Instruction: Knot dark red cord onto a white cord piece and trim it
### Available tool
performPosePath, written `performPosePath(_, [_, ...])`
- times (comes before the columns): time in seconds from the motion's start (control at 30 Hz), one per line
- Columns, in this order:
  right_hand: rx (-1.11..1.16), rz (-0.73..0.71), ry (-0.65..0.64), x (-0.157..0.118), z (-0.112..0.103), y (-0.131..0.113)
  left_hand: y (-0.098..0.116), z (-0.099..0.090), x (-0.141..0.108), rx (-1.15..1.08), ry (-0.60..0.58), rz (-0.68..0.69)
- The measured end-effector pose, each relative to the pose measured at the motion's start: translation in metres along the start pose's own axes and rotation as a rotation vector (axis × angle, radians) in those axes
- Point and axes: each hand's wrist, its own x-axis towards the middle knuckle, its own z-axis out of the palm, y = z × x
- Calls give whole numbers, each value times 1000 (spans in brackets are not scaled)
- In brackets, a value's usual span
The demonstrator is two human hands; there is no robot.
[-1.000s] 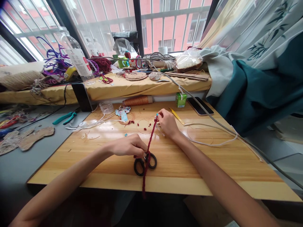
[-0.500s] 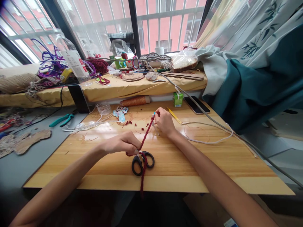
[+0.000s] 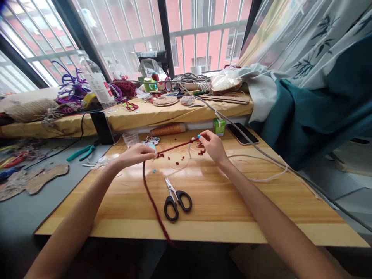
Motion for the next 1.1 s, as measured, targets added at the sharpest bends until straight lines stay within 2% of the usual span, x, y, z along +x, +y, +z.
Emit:
performPosePath(0.1, [104, 5, -64, -3, 4, -8, -17, 9, 10, 327, 219, -68])
performPosePath(0.17, [132, 44, -120, -9, 10, -15, -18, 24, 17, 381, 375, -7])
performPosePath(0.2, [150, 62, -149, -13, 14, -18, -16, 33, 21, 348, 416, 42])
performPosePath(0.27, [210, 80, -204, -20, 22, -24, -6, 50, 27, 162, 440, 94])
performPosePath(0.37, [279, 105, -267, -28, 30, -31, 12, 68, 29, -45, 397, 149])
performPosePath(0.5, [254, 122, -282, -32, 33, -37, 27, 71, 22, -212, 322, 163])
performPosePath(0.67, [114, 74, -281, -29, 30, -36, 29, 69, 19, -462, 257, 128])
performPosePath(0.83, [-218, -83, -281, -30, 28, -33, 22, 72, 22, -499, 298, 91])
performPosePath(0.93, [-367, -169, -337, -32, 28, -34, 18, 73, 22, -456, 349, 71])
performPosePath(1.1, [-371, -162, -474, -34, 29, -33, 20, 75, 21, -311, 457, 34])
